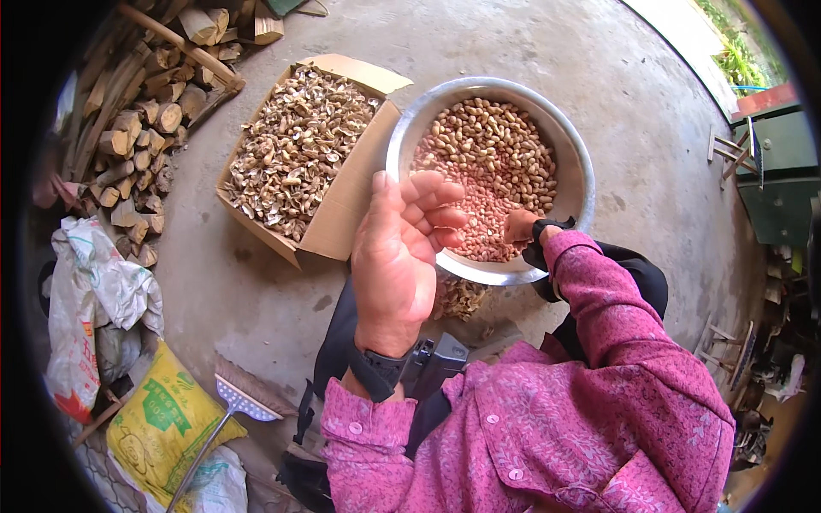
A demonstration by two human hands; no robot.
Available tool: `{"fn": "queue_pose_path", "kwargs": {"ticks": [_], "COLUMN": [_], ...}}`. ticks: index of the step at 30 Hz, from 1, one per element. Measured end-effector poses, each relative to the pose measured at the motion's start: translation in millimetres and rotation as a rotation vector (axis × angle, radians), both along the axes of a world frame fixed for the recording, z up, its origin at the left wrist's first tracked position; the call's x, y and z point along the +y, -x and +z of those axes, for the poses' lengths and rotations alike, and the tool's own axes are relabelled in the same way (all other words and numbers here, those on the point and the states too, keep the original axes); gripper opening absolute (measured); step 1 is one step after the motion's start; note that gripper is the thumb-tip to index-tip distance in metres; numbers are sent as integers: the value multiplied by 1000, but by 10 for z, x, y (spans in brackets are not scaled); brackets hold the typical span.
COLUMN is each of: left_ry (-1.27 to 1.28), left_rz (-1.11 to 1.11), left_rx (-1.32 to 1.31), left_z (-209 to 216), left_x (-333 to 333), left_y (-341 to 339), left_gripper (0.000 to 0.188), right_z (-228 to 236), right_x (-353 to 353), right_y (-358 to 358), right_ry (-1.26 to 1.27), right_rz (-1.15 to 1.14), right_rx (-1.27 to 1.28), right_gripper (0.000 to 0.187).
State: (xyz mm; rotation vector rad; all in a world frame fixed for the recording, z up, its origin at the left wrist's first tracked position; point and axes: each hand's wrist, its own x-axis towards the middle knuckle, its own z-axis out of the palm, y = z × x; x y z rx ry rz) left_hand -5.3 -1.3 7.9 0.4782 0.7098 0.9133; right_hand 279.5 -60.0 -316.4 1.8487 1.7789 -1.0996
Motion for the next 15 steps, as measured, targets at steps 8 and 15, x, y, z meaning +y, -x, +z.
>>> {"fn": "queue_pose_path", "kwargs": {"ticks": [8, 15], "left_ry": [6, 8], "left_rz": [93, 70], "left_rx": [2, 10], "left_z": [0, 20], "left_x": [17, -10], "left_y": [90, 126], "left_gripper": [51, 50], "right_z": [389, 1247], "right_x": [610, 904], "right_y": [183, 412], "right_ry": [-181, -226], "right_rz": [-953, -1156], "right_rx": [1051, 1154], "right_gripper": [25, 39]}}
